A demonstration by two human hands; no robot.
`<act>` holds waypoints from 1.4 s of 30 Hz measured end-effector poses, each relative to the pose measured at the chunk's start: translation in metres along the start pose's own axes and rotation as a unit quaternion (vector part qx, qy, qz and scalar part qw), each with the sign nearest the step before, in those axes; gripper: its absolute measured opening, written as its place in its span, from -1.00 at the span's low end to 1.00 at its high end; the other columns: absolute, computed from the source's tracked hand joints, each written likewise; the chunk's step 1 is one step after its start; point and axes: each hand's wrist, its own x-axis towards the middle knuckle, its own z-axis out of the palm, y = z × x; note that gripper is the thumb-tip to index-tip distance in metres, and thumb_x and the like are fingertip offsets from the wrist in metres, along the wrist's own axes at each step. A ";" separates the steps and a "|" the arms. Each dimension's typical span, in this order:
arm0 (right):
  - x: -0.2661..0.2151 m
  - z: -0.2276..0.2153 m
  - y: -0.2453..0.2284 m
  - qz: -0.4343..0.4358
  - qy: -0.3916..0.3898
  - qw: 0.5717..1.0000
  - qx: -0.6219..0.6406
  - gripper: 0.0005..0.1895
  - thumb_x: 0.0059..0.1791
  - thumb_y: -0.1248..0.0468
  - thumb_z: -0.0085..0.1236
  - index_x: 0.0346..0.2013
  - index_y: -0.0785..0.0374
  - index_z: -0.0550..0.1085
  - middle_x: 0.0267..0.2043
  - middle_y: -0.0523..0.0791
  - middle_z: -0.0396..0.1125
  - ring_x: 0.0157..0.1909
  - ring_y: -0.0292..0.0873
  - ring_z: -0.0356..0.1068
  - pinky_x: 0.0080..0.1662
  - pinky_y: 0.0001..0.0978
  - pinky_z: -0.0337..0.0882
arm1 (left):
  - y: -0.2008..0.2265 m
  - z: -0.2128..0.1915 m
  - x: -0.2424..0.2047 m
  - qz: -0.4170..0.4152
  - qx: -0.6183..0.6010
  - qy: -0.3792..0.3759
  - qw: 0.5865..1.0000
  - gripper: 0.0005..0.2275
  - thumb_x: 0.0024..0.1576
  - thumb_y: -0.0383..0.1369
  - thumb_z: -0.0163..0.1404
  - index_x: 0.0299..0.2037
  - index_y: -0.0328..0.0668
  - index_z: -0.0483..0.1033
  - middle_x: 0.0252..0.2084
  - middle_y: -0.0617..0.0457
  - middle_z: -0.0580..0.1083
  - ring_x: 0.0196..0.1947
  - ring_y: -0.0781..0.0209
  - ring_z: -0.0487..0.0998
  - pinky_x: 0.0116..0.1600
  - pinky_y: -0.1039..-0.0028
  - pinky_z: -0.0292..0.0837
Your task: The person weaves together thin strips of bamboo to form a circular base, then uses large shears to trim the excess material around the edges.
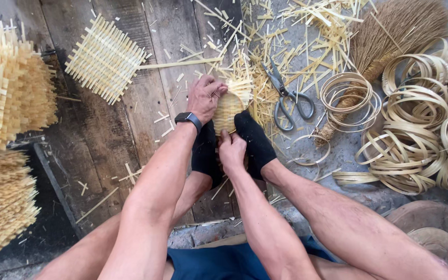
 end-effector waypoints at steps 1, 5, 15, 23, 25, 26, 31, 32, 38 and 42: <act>-0.002 -0.003 -0.001 -0.044 0.008 0.998 -0.043 -0.61 0.10 0.11 0.13 -0.45 0.39 0.50 -0.59 -0.14 0.32 -0.58 -0.32 0.23 -0.51 -0.41 0.24 | -0.001 0.003 0.002 -0.011 -0.010 -0.010 1.000 -0.89 0.24 -0.23 0.10 -0.16 0.04 0.64 -0.13 0.02 0.45 -0.09 -0.05 0.41 0.04 0.20 0.36; -0.008 -0.018 -0.025 -0.121 -0.033 0.987 -0.099 -0.65 0.11 0.14 0.10 -0.39 0.35 0.59 -0.55 -0.16 0.37 -0.55 -0.34 0.29 -0.45 -0.42 0.29 | -0.006 0.007 0.005 0.004 -0.022 -0.025 0.999 -0.88 0.29 -0.29 0.06 -0.14 -0.12 0.60 -0.17 0.00 0.50 -0.11 -0.07 0.48 0.02 0.23 0.39; 0.082 -0.039 -0.112 -0.019 0.004 0.997 -0.081 -0.78 -0.13 0.23 0.47 -0.47 0.34 0.63 -0.52 -0.18 0.40 -0.50 -0.32 0.21 -0.40 -0.38 0.17 | -0.013 0.009 0.018 -0.233 -0.240 -0.048 0.941 -0.83 0.08 -0.27 0.23 -0.24 -0.18 0.72 -0.39 0.07 0.65 -0.42 0.37 0.57 -0.30 0.53 0.47; 0.098 -0.050 -0.120 0.036 -0.075 0.995 -0.049 -0.69 -0.28 0.20 0.55 -0.48 0.36 0.60 -0.49 -0.13 0.46 -0.51 -0.32 0.31 -0.38 -0.42 0.31 | -0.039 0.024 0.017 -0.306 -0.269 -0.095 0.908 -0.75 0.12 -0.20 0.22 -0.25 -0.27 0.74 -0.44 0.05 0.58 -0.47 0.38 0.43 -0.34 0.54 0.33; 0.087 -0.058 -0.148 0.033 -0.043 0.984 -0.168 -0.70 -0.21 0.09 0.50 -0.43 0.21 0.60 -0.48 -0.14 0.45 -0.49 -0.32 0.30 -0.34 -0.38 0.37 | -0.035 0.016 0.012 -0.293 -0.251 -0.095 0.918 -0.71 0.18 -0.12 0.16 -0.14 -0.18 0.75 -0.38 0.06 0.61 -0.43 0.37 0.47 -0.30 0.57 0.38; 0.083 -0.069 -0.170 0.043 -0.016 0.968 -0.245 -0.72 -0.16 -0.01 0.45 -0.39 0.08 0.60 -0.49 -0.16 0.43 -0.48 -0.32 0.28 -0.31 -0.35 0.40 | -0.033 0.010 0.012 -0.264 -0.263 -0.083 0.924 -0.71 0.21 -0.15 0.17 -0.04 -0.20 0.68 -0.25 0.06 0.59 -0.29 0.39 0.50 -0.17 0.59 0.39; 0.065 -0.181 -0.285 -0.385 -0.011 0.781 -0.491 -0.63 0.03 -0.04 0.28 -0.29 0.23 0.63 -0.37 -0.06 0.47 -0.35 -0.09 0.47 -0.20 -0.17 0.46 | -0.001 -0.026 -0.002 -0.180 -0.256 -0.149 0.938 -0.59 -0.05 -0.39 0.29 0.04 -0.28 0.59 -0.05 -0.05 0.64 -0.07 0.19 0.64 0.08 0.43 0.55; 0.056 -0.210 -0.300 -0.444 0.009 0.683 -0.580 -0.62 0.03 -0.05 0.26 -0.34 0.23 0.64 -0.37 -0.02 0.48 -0.32 -0.03 0.49 -0.19 -0.06 0.47 | 0.010 -0.031 -0.004 -0.163 -0.241 -0.117 0.950 -0.60 -0.04 -0.42 0.26 0.04 -0.23 0.58 -0.04 -0.01 0.63 -0.05 0.19 0.65 0.12 0.41 0.56; 0.035 -0.268 -0.253 -0.268 -0.072 0.715 -0.642 -0.71 -0.02 0.02 0.20 -0.25 0.15 0.66 -0.25 -0.01 0.53 -0.21 0.04 0.53 -0.06 -0.09 0.50 | 0.064 -0.022 -0.050 0.076 0.159 -0.083 0.981 -0.82 0.15 -0.52 0.14 -0.07 -0.10 0.53 -0.05 0.01 0.54 0.02 0.06 0.49 0.17 0.18 0.35; 0.092 -0.239 -0.148 -0.257 -0.110 0.777 -0.564 -0.58 -0.10 0.07 0.32 -0.07 0.27 0.57 -0.09 0.07 0.50 -0.04 0.07 0.51 0.05 -0.12 0.47 | 0.071 -0.006 -0.093 0.157 0.228 -0.158 0.948 -0.69 0.12 -0.53 0.08 0.08 -0.10 0.50 0.09 -0.07 0.45 0.09 0.01 0.45 0.24 0.16 0.33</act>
